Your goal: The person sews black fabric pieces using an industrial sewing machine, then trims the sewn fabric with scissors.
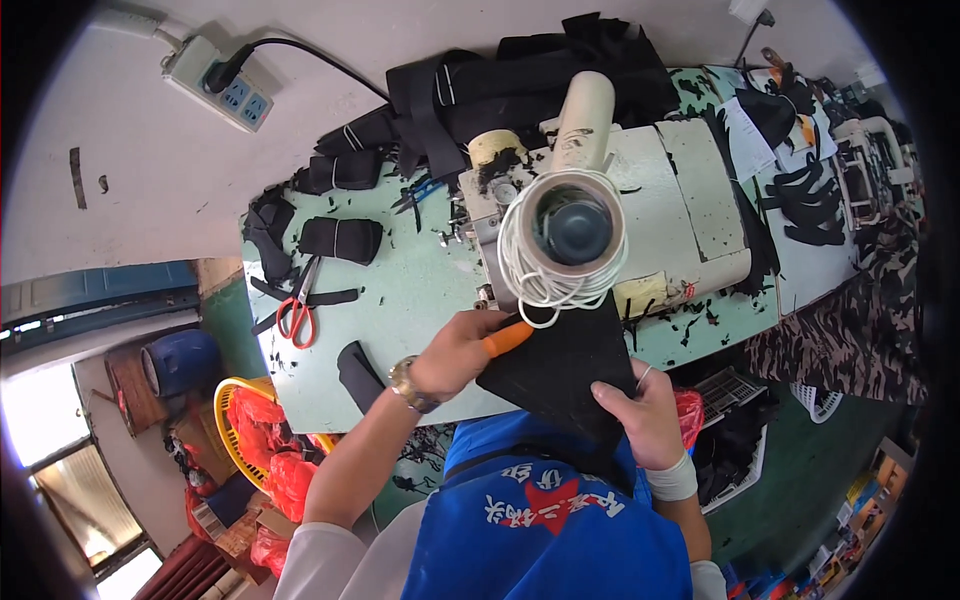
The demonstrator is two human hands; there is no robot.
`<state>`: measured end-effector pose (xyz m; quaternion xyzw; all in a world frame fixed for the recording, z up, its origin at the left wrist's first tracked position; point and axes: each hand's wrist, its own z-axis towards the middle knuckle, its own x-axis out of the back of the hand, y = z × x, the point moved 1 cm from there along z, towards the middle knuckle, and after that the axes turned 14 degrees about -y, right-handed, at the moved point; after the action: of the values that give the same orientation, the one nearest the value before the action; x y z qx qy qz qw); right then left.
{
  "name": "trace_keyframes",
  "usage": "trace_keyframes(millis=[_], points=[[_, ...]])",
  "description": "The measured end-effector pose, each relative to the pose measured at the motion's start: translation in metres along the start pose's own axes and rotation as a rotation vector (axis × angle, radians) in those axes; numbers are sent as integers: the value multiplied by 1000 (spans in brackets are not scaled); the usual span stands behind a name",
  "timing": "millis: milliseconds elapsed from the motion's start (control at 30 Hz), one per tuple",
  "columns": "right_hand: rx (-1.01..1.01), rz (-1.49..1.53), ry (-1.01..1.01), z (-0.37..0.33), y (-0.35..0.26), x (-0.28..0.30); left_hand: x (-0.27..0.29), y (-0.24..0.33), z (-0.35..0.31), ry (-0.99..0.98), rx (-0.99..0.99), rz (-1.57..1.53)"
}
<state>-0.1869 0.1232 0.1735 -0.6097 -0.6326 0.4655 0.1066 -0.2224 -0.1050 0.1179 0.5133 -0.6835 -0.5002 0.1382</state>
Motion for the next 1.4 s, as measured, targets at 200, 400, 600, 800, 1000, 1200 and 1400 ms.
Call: trace_keyframes(millis=[200,400,600,800,1000,1200,1400], points=[[-8,-19,16,7,11,0,1,49,-2,-153,344,-76],[50,-37,52,3,5,-3,6,24,-10,-99,110,41],[21,-61,77,5,12,-3,1,43,-5,-173,334,12],[84,-87,136,3,8,-6,3,32,-13,-162,156,19],[-43,-78,111,9,10,-9,7,49,-1,-132,348,86],[54,-38,173,3,3,-11,-6,43,-18,-52,128,-398],[59,-2,181,5,9,-11,3,34,-2,-32,316,-265]])
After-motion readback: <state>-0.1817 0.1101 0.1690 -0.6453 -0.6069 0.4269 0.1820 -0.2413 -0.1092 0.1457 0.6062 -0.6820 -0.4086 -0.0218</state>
